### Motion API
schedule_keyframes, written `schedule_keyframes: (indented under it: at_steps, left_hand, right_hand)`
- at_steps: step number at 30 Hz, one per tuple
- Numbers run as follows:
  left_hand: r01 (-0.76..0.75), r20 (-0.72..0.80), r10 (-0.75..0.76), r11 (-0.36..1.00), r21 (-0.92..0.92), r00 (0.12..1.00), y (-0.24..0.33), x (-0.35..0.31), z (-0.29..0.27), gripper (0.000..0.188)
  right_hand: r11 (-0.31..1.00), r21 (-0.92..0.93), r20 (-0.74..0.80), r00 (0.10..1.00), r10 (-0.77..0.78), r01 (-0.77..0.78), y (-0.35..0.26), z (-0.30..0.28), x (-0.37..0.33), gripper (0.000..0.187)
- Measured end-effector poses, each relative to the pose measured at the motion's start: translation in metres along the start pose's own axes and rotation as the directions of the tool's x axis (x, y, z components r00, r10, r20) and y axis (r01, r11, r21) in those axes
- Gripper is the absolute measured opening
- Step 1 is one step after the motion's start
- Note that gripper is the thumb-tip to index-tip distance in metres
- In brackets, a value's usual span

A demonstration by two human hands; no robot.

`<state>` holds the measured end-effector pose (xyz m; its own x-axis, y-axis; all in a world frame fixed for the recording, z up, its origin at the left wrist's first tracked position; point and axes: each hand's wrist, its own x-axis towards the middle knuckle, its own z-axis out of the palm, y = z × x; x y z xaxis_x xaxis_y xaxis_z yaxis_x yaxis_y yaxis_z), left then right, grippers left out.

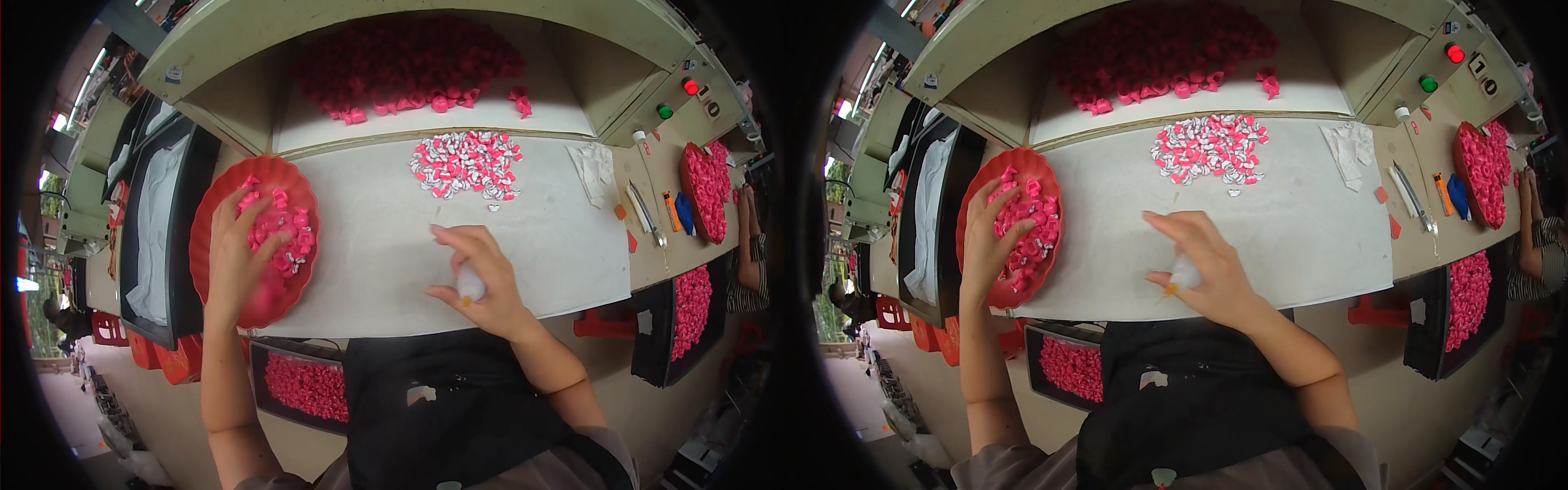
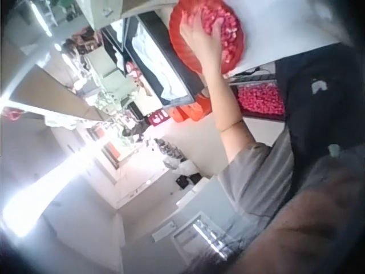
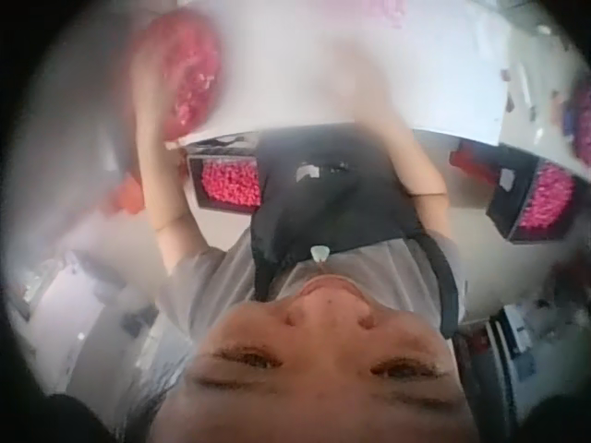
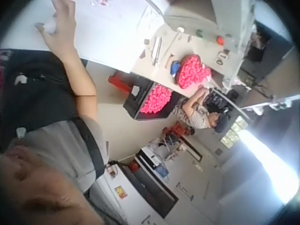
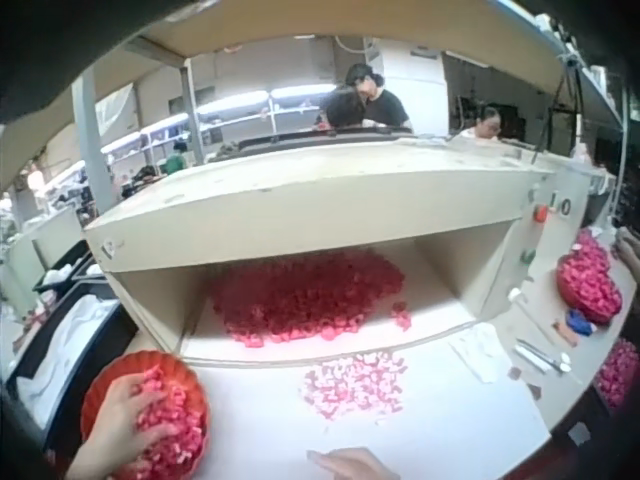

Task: The person repeatedly picks up small pink plastic pieces and white candy-like pieces from a table. They use a small squeeze bottle to apply a clear liquid to the pink piece, then attach the white piece to it. The assembled items are placed into a red tray on the left.

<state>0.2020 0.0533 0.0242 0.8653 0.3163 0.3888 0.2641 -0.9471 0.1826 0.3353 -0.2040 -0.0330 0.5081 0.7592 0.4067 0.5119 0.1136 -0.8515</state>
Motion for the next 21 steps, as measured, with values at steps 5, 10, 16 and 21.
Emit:
schedule_keyframes:
  at_steps: [5,10,16,21]
  left_hand:
    - [-0.326,-0.127,0.309,0.933,-0.150,0.942,0.038,0.131,0.076,0.027]
    - [-0.291,-0.066,0.283,0.940,-0.180,0.957,0.088,0.237,0.191,0.025]
    - [-0.296,-0.076,0.287,0.921,-0.252,0.955,0.087,0.250,0.195,0.028]
    - [0.205,0.182,-0.094,0.504,-0.839,0.979,0.112,0.153,0.100,0.034]
  right_hand:
    - [0.977,0.129,-0.160,0.969,0.188,-0.168,0.020,-0.042,-0.036,0.067]
    - [0.976,0.090,-0.244,0.946,0.215,-0.198,0.023,-0.070,-0.062,0.065]
    - [0.956,0.264,-0.276,0.939,0.204,-0.130,0.035,-0.088,-0.083,0.047]
    - [0.936,0.284,-0.336,0.893,0.300,-0.207,0.008,-0.078,-0.067,0.034]
